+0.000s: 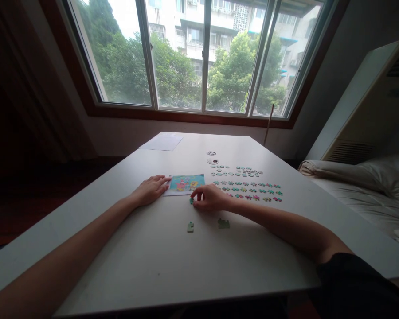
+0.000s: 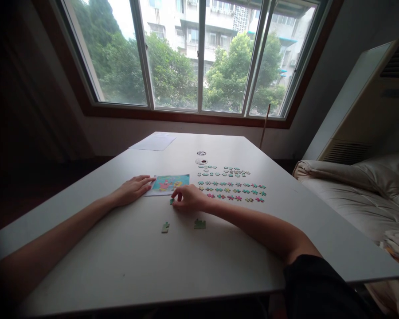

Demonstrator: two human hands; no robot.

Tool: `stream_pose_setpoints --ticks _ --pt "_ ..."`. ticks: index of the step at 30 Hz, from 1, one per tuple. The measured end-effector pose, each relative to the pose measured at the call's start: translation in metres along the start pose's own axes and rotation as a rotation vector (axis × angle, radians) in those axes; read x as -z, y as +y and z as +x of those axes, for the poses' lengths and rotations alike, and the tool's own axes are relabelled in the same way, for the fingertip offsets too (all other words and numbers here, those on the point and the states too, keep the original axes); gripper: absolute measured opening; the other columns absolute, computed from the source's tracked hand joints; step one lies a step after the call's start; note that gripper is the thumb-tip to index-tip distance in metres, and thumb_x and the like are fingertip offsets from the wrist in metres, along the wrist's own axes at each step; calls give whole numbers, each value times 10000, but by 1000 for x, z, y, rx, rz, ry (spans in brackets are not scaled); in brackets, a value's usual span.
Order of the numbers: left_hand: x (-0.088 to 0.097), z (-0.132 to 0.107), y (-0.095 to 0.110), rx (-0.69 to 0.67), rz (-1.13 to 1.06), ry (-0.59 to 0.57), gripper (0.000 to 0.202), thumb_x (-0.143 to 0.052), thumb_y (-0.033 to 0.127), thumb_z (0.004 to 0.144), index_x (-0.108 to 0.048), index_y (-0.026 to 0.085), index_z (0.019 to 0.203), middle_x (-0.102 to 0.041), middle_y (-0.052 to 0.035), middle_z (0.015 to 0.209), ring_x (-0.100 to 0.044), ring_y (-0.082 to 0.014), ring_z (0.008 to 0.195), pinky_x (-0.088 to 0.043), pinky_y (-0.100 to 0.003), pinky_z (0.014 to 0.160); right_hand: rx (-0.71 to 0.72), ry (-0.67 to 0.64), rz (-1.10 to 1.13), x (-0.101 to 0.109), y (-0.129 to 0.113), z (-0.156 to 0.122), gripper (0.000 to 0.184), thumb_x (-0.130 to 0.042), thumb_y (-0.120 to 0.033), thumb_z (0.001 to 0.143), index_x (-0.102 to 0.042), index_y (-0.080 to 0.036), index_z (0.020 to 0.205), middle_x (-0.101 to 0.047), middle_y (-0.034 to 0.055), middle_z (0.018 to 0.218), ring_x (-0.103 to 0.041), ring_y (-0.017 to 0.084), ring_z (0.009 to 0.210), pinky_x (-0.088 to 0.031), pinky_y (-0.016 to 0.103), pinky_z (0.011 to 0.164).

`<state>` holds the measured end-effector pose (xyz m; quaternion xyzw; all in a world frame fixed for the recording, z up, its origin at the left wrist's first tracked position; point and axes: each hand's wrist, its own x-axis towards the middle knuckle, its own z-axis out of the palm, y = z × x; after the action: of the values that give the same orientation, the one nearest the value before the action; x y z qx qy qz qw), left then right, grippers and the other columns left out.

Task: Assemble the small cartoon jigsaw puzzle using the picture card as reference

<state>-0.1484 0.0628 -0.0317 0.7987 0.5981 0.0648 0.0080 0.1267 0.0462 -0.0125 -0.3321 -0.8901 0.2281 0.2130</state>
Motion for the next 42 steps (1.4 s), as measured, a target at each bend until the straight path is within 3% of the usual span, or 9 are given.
stream_pose_setpoints --ticks 10,34,42 --pt "-1 3 3 24 31 9 538 -234 463 885 -411 236 1340 -401 -91 1376 -372 -262 1248 -320 -416 1005 -38 1 -42 -5 -5 2 197 -658 -330 726 -683 -201 874 -628 -23 696 -532 88 620 -354 195 604" --pt "-5 8 -1 3 45 24 584 -214 496 867 -427 224 1338 -421 -94 1362 -389 -267 1240 -329 -406 1006 -36 -2 5 -2 0 0 168 -652 -282 737 -674 -191 877 -593 -30 673 -518 79 599 -344 184 579" --pt "-4 8 -1 2 41 22 586 -215 498 865 -430 222 1336 -416 -97 1366 -394 -268 1235 -335 -405 999 3 -93 51 4 7 5 271 -649 -290 752 -657 -158 988 -640 6 732 -554 89 631 -408 196 632"
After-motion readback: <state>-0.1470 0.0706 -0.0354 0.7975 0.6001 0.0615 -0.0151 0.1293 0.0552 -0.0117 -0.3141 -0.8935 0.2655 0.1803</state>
